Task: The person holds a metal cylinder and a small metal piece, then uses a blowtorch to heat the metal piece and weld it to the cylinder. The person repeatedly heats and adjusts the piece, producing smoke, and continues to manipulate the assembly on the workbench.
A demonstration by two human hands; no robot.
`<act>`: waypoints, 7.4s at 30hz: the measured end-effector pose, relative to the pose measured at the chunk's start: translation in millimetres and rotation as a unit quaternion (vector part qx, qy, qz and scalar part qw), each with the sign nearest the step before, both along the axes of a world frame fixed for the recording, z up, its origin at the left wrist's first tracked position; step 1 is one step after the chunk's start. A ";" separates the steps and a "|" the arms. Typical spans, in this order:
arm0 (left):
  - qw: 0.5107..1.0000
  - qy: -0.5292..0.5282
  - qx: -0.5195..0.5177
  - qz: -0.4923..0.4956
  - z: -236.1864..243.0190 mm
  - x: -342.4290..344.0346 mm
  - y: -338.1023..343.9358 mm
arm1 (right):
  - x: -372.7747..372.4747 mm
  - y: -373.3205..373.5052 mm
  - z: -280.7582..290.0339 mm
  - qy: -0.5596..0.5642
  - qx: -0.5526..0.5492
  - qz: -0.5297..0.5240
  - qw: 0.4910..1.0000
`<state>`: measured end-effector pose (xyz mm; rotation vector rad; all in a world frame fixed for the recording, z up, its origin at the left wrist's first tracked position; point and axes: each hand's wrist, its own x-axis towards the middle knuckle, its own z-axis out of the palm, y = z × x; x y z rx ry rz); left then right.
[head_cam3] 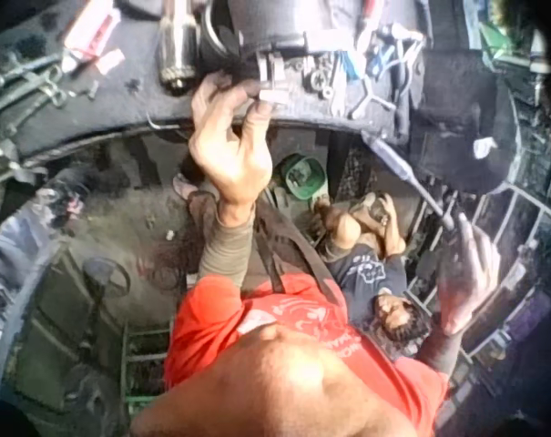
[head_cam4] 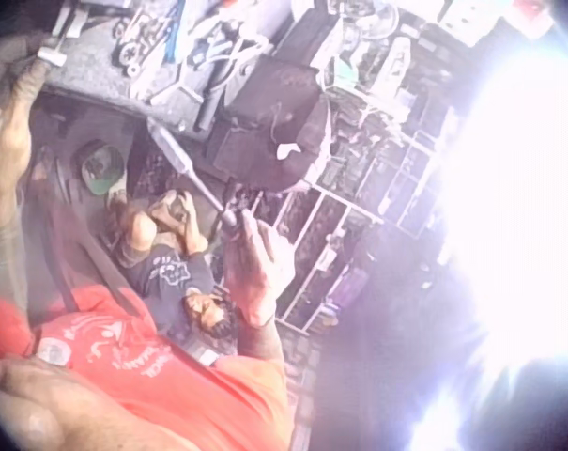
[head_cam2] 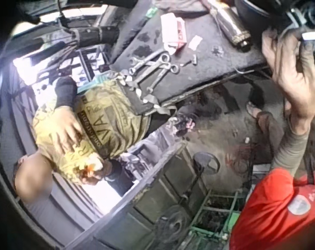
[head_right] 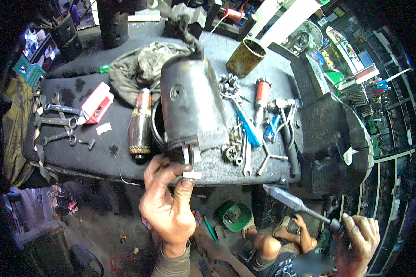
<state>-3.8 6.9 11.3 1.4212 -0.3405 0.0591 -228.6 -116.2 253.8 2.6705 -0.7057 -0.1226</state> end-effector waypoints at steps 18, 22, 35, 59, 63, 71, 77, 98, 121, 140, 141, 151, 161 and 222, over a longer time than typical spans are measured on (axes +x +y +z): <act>1.000 0.000 0.011 -0.001 -0.9 -1.1 0.1 | -27.3 -5.4 -3.8 0.007 0.086 -0.062 0.994; 1.000 -0.003 0.014 -0.003 -1.5 -0.9 0.3 | -29.4 -6.4 -9.4 0.004 0.094 -0.049 0.994; 1.000 -0.006 0.024 -0.005 0.2 -0.2 1.0 | -21.6 -2.8 -12.3 -0.009 0.100 -0.053 0.993; 0.994 0.094 -0.050 0.007 1.0 -12.8 -3.4 | -72.5 -33.7 -70.4 -0.170 0.350 -0.225 0.893; 0.992 0.123 -0.022 0.006 1.8 -15.1 1.3 | -88.4 -47.5 -87.2 -0.156 0.368 -0.184 0.898; 0.991 0.132 -0.031 0.020 -0.8 -17.3 2.5 | -101.7 -52.8 -98.3 -0.190 0.448 -0.325 0.811; 0.998 0.056 -0.040 0.012 -8.0 -12.6 -1.1 | -101.1 -53.6 -98.8 -0.198 0.431 -0.264 0.839; 0.999 0.009 -0.003 -0.037 -5.0 -2.8 4.0 | -68.9 -27.6 -79.3 -0.201 0.421 -0.342 0.816; 1.000 0.012 -0.016 -0.007 3.7 -0.7 0.8 | -66.7 -23.6 -71.6 -0.202 0.423 -0.323 0.822; 0.875 -0.257 0.405 0.071 -71.5 51.3 123.7 | -60.1 -24.4 -66.4 -0.227 0.444 -0.308 0.810; 0.878 -0.260 0.396 0.066 -69.5 54.9 123.4 | -57.3 -22.5 -64.3 -0.233 0.435 -0.313 0.812; 0.995 -0.081 0.028 0.050 -7.9 49.8 92.6 | -15.3 -44.1 -50.1 -0.230 0.309 -0.065 0.921; 0.997 -0.071 0.025 -0.007 14.9 31.5 26.7 | 57.7 -41.6 -6.9 -0.165 0.197 0.046 0.965; 0.995 -0.022 -0.024 -0.095 15.7 44.0 30.4 | 38.2 -66.1 30.7 -0.019 0.039 0.073 0.996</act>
